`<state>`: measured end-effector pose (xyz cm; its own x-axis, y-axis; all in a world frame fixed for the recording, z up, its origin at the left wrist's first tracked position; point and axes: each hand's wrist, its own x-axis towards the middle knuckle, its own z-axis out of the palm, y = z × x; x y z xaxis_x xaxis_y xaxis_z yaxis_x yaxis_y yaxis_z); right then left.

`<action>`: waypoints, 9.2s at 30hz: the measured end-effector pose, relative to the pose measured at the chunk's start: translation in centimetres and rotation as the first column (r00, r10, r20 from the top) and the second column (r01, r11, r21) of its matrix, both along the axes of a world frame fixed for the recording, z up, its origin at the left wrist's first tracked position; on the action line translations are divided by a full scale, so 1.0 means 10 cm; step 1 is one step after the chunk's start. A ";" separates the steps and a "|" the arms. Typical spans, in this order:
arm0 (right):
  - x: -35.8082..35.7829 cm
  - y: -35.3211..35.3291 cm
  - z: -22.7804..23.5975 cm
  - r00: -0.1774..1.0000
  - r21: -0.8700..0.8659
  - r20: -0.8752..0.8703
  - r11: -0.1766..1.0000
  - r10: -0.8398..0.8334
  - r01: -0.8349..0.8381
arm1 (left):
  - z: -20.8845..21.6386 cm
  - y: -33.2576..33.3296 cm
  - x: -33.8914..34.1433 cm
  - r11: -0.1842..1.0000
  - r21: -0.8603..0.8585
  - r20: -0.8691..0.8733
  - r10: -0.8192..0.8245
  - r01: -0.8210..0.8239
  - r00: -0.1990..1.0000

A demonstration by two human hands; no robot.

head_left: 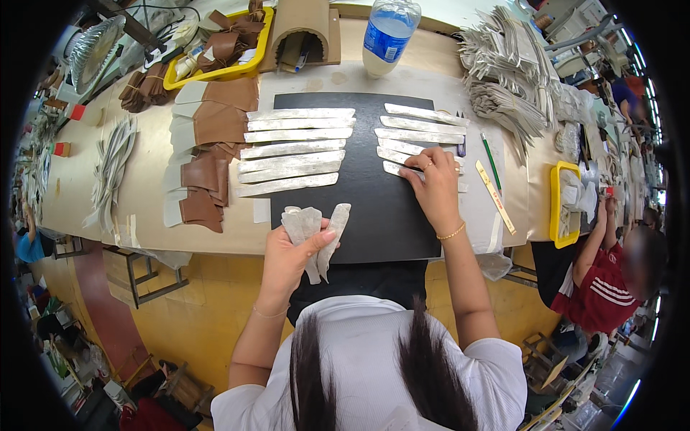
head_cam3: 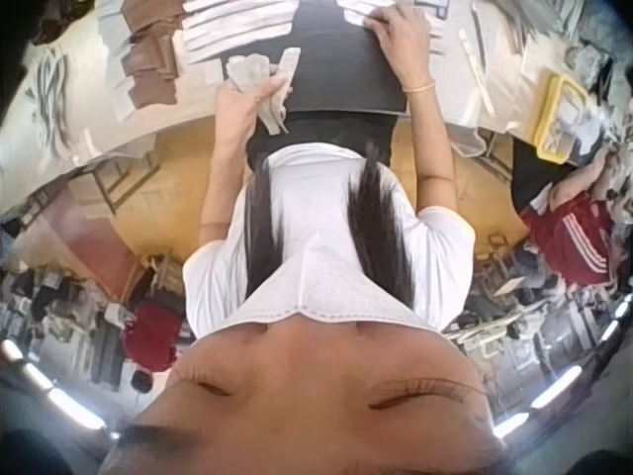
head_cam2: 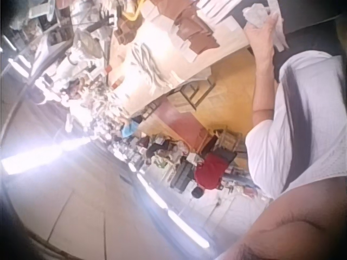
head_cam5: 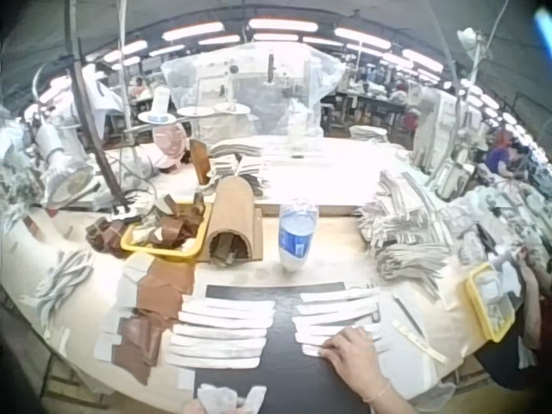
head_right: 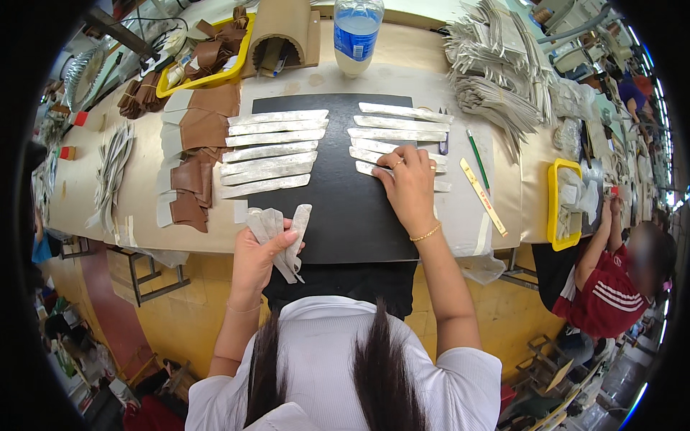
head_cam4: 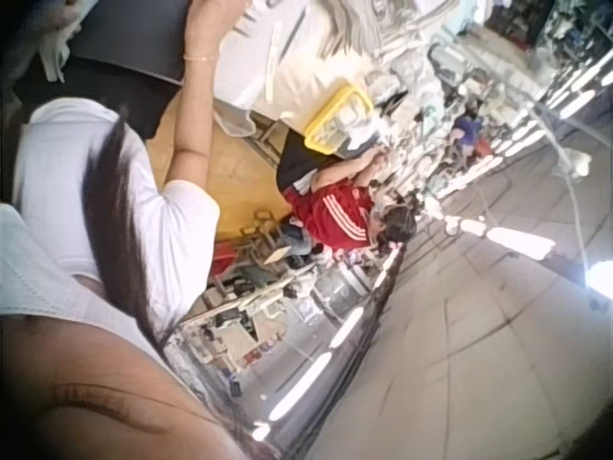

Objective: The person gathers white fabric strips, aligns them on a black cutting mat, and uses a ruler and pencil to mark measurements on the strips. The marked strips are then gathered and placed into a yellow bin.

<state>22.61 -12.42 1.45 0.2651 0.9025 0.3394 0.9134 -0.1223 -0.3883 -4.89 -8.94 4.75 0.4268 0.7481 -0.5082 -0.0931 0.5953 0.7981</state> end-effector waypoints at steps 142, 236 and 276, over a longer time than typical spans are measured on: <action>-0.21 -0.43 0.25 0.958 -0.090 -0.219 0.974 0.183 -0.207 | -0.16 -0.01 -0.19 0.995 -0.095 -0.021 -0.014 0.012 1.000; -1.02 -0.23 0.38 -0.122 0.161 -0.985 0.886 0.119 -0.434 | -0.07 -0.09 -0.40 0.964 -0.139 0.163 -0.204 0.227 0.965; -0.97 -0.36 0.45 0.682 0.179 -0.446 0.805 0.579 -0.566 | -0.25 -0.16 -0.21 0.891 -0.401 0.532 0.038 0.213 0.846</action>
